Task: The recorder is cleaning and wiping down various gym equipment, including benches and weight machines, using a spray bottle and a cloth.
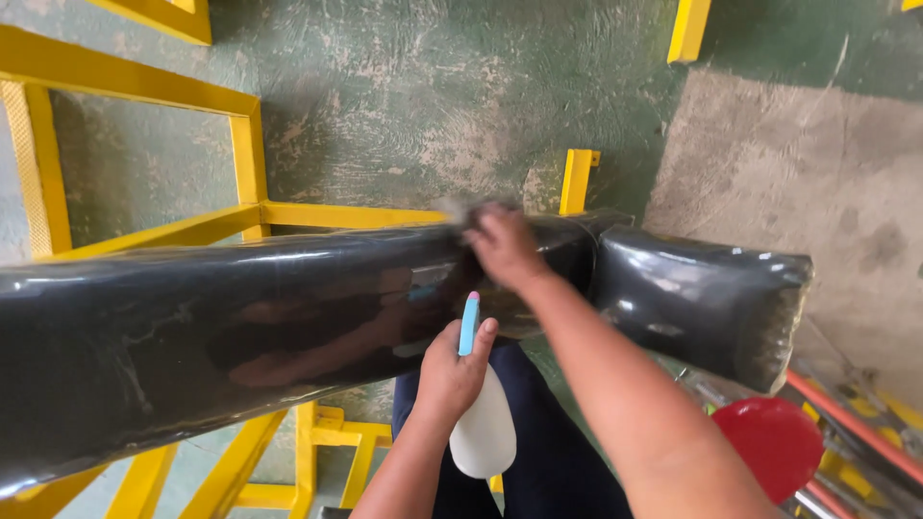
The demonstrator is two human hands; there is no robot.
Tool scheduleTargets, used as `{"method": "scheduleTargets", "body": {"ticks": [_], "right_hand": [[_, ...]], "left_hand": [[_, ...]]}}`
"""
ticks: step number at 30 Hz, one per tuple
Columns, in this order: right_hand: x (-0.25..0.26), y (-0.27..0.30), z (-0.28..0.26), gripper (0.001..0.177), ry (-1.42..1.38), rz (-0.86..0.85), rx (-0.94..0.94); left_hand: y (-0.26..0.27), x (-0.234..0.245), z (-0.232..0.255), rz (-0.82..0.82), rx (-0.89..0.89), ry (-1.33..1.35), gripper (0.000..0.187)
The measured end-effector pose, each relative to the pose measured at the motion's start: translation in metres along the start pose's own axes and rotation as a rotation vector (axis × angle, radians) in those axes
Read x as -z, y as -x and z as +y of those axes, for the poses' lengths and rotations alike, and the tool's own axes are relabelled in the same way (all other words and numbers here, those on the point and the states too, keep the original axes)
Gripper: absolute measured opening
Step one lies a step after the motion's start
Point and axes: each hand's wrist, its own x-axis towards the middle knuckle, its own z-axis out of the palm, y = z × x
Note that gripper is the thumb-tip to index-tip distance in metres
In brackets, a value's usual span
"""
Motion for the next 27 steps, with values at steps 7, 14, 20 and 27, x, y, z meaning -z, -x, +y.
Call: {"method": "scheduleTargets", "body": {"ticks": [7, 14, 20, 27], "right_hand": [[-0.005, -0.014, -0.017, 0.038, -0.057, 0.011, 0.457], [0.051, 0.015, 0.118, 0.027, 0.237, -0.04, -0.163], [0.003, 0.037, 0.066, 0.036, 0.015, 0.265, 0.094], [-0.023, 0.03, -0.109, 0.041, -0.165, 0.009, 0.474]], "left_hand": [[0.004, -0.003, -0.01, 0.09, -0.005, 0.043, 0.054], [0.003, -0.024, -0.012, 0.05, -0.008, 0.03, 0.057], [0.007, -0.033, -0.03, 0.089, 0.009, 0.103, 0.057], [0.021, -0.024, -0.07, 0.28, -0.042, 0.157, 0.05]]}}
